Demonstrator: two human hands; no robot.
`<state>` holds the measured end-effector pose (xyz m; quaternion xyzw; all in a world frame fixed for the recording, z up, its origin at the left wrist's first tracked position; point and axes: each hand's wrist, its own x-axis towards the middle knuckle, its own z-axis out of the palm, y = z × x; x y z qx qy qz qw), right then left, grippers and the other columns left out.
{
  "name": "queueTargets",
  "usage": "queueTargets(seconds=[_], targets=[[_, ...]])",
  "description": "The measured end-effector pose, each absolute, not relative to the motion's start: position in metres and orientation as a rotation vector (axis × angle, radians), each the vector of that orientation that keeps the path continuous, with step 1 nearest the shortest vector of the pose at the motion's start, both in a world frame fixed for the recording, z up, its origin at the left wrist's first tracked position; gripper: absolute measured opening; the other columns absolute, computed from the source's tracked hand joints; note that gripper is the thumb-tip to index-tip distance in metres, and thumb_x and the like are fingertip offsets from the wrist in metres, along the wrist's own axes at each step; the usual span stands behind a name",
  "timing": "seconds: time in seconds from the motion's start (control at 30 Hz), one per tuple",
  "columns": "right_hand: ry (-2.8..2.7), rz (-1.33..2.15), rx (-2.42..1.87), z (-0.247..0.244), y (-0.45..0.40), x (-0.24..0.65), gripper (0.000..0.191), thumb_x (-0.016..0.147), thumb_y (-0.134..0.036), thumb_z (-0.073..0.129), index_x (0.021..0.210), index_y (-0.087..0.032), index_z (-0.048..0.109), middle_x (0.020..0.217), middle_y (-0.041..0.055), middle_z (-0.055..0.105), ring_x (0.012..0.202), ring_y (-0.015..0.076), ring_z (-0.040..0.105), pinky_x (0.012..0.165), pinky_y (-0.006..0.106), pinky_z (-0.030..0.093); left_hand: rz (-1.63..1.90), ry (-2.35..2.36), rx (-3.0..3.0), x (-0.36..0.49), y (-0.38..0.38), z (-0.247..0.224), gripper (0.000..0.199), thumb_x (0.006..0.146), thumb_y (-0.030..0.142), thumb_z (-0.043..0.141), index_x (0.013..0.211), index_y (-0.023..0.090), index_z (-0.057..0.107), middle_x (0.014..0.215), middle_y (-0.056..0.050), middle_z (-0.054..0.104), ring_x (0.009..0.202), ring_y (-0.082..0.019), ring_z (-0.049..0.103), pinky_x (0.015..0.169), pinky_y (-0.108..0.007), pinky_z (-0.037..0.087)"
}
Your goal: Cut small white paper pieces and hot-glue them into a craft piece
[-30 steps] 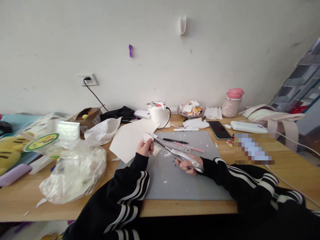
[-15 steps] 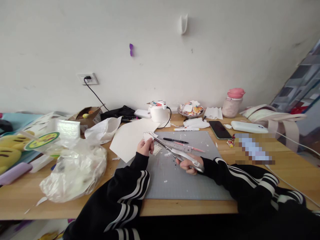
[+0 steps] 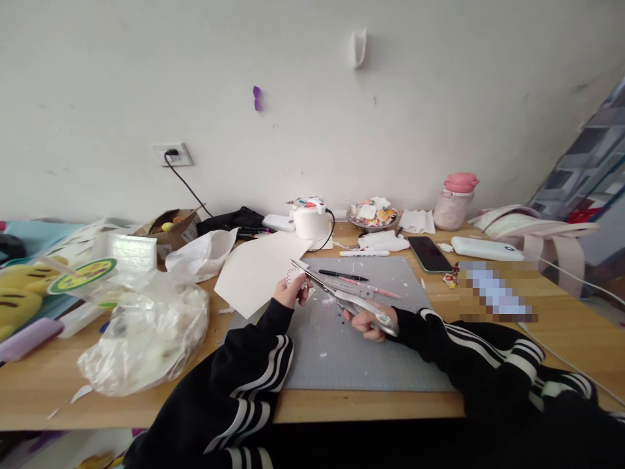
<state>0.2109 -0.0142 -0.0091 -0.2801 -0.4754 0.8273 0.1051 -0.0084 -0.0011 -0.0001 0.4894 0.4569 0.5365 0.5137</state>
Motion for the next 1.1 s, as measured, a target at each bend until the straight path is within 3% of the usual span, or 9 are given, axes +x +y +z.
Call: queueTargets(seconds=[0.27,0.87,1.1], targets=[[-1.437,2.421,-0.851,-0.0081,-0.0141,0.2113,0.031,0.065,-0.03,0.062,0.086,-0.019,0.04,0.048,-0.0138,0.03,0.03,-0.0007,0.015,0.031,0.015,0.006,1.206,1.058,1.187,-0.0138,0.0087,-0.0086,0.037,0.067,0.051,0.057,0.055,0.017,0.053,0.033,0.005,0.043,0.027,-0.008,0.038,0.031,-0.022,0.027],[-1.459,2.375,-0.893,-0.0029,-0.0174,0.2105,0.027,0.065,-0.026,0.059,0.084,-0.02,0.04,0.046,-0.0133,0.033,0.029,0.0004,0.018,0.03,0.015,0.011,1.256,1.074,1.161,-0.0151,0.0091,-0.0098,0.032,0.068,0.044,0.055,0.052,0.016,0.053,0.033,0.004,0.043,0.028,-0.008,0.039,0.031,-0.021,0.028],[-1.462,2.41,-0.863,-0.0064,-0.0156,0.2099,0.04,0.062,-0.043,0.066,0.082,-0.021,0.039,0.046,-0.0143,0.032,0.029,-0.0007,0.015,0.029,0.013,0.009,1.288,1.064,1.143,-0.0155,0.0078,-0.0082,0.028,0.069,0.041,0.054,0.056,0.016,0.054,0.035,0.004,0.043,0.029,-0.008,0.039,0.032,-0.021,0.028]])
